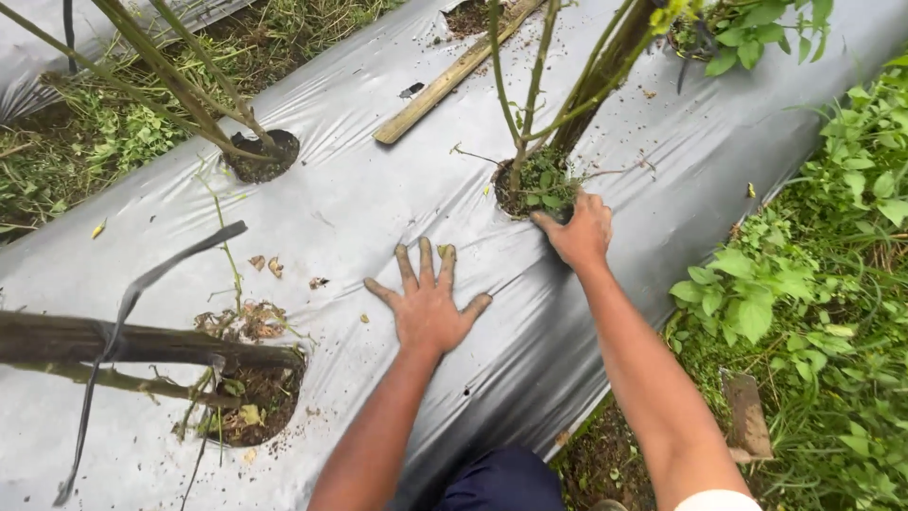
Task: The person kneels between rows of plants covered with plastic mulch and removes weeds by hand from around the base of the plants. They then use a hand hoe to clear weeds from the soil path between the rows.
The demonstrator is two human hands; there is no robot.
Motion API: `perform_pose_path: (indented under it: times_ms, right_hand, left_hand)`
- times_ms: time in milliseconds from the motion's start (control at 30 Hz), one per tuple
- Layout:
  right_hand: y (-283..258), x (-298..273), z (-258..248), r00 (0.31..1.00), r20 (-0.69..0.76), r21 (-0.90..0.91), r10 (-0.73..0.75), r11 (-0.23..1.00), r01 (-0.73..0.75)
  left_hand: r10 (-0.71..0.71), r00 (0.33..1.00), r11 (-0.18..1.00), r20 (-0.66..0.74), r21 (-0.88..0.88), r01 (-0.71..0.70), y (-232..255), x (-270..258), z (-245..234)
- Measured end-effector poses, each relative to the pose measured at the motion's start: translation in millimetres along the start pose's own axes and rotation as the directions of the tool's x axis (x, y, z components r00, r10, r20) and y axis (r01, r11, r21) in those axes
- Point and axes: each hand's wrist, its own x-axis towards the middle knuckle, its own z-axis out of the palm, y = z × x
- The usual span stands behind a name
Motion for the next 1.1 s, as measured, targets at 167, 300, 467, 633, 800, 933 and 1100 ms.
perform_pose_path:
  times_ms: [167,300,467,633,800,933,1100]
  right_hand:
    - [35.9,67.8,67.6,1.000,-0.009,-0.205,-0.015,0.979,0.013]
    - [40.4,71.0,75.2,0.964,-0.108,-0.322,-0.243,0.926,0.197]
    - [45.1,53.4,59.7,0.861,-0.094,-0.325,-0.500,0.833,0.448]
    - [6.3,14.1,16.5,0.889,-0.147,0.374,-0.434,0.807,0.456]
    - [43.9,46.7,47.6,0.962,-0.190,0.766,0.198,0.643,0.019]
    - [7.8,35.3,15.3,0.938,-0.197,0.259,-0.286,0.907,0.331]
    - [-30.0,36.3,-13.1,0.898,0.126,-0.087,-0.422,0.897,0.434]
  left_hand:
    - [0.006,1.000,1.000,0.008,-0.001,-0.006,-2.2,7.8,-1.5]
    - [0.021,1.000,1.000,-0.020,-0.006,-0.021,-2.3,15.2,4.4]
    - [0.032,0.999,0.999,-0.037,-0.002,-0.032,-1.1,19.1,11.7]
    - [0.029,0.997,0.999,-0.070,0.015,-0.028,-0.8,24.0,13.9]
    - [0.031,0.998,1.000,-0.054,-0.001,-0.031,-0.8,26.0,14.0]
    - [0.028,0.998,1.000,-0.053,-0.005,-0.028,-0.7,27.0,13.2]
    - [0.031,0.999,0.999,-0.036,0.010,-0.030,-0.5,27.1,12.1]
